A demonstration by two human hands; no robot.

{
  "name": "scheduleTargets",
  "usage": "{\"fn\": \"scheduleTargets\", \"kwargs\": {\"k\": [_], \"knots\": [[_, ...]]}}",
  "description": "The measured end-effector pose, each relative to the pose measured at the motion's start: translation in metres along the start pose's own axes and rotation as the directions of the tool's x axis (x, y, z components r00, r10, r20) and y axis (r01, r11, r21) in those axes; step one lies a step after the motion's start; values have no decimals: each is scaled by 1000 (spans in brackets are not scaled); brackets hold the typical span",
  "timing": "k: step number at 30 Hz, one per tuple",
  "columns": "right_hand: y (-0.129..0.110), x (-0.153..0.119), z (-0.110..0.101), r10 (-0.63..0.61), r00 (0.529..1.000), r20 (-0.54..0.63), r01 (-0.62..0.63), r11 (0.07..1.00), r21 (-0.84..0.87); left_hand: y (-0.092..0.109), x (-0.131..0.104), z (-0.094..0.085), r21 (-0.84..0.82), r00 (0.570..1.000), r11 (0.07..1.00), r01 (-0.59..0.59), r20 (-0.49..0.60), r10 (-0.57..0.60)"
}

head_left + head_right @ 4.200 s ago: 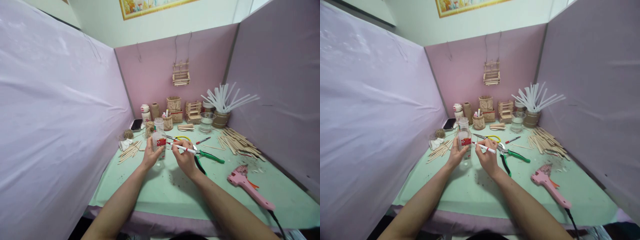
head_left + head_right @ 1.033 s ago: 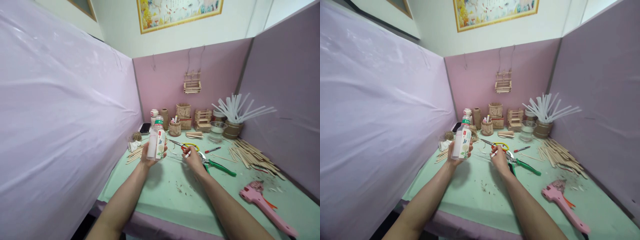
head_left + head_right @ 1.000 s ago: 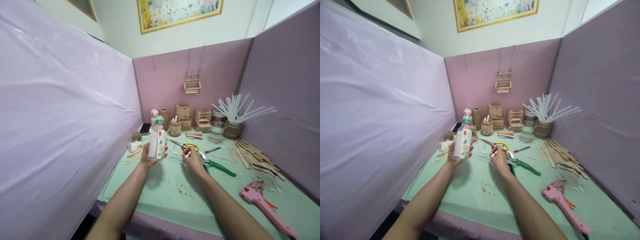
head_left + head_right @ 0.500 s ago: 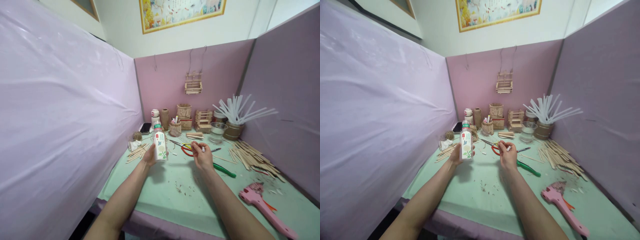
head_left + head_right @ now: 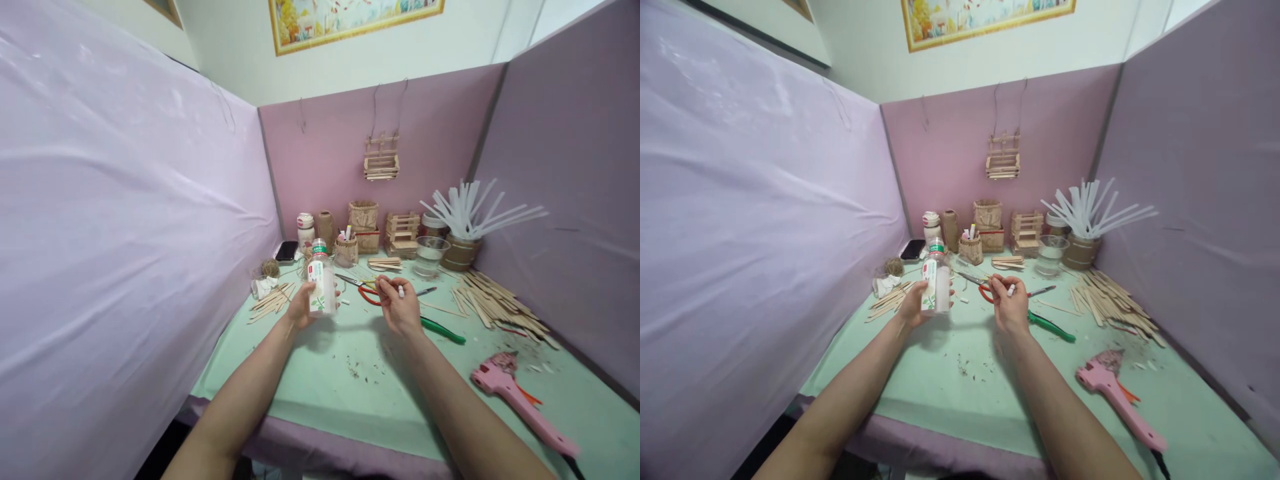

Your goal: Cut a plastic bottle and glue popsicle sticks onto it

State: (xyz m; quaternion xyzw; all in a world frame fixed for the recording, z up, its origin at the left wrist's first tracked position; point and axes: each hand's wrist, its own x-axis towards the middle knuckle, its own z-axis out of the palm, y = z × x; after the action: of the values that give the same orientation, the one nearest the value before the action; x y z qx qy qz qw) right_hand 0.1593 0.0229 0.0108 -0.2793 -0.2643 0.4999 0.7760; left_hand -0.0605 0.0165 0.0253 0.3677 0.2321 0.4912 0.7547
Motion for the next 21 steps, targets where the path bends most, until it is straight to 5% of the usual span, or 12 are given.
{"fn": "scheduleTargets", "kwargs": {"k": [7, 21], "knots": [[0, -16, 9, -20, 995, 97, 37, 984, -175, -11, 2, 7, 218, 980, 968, -123, -128, 153], [-9, -29, 16, -52, 975, 215, 131, 918, -375, -15, -1, 12, 409, 950, 888, -209, -130, 283]]}}
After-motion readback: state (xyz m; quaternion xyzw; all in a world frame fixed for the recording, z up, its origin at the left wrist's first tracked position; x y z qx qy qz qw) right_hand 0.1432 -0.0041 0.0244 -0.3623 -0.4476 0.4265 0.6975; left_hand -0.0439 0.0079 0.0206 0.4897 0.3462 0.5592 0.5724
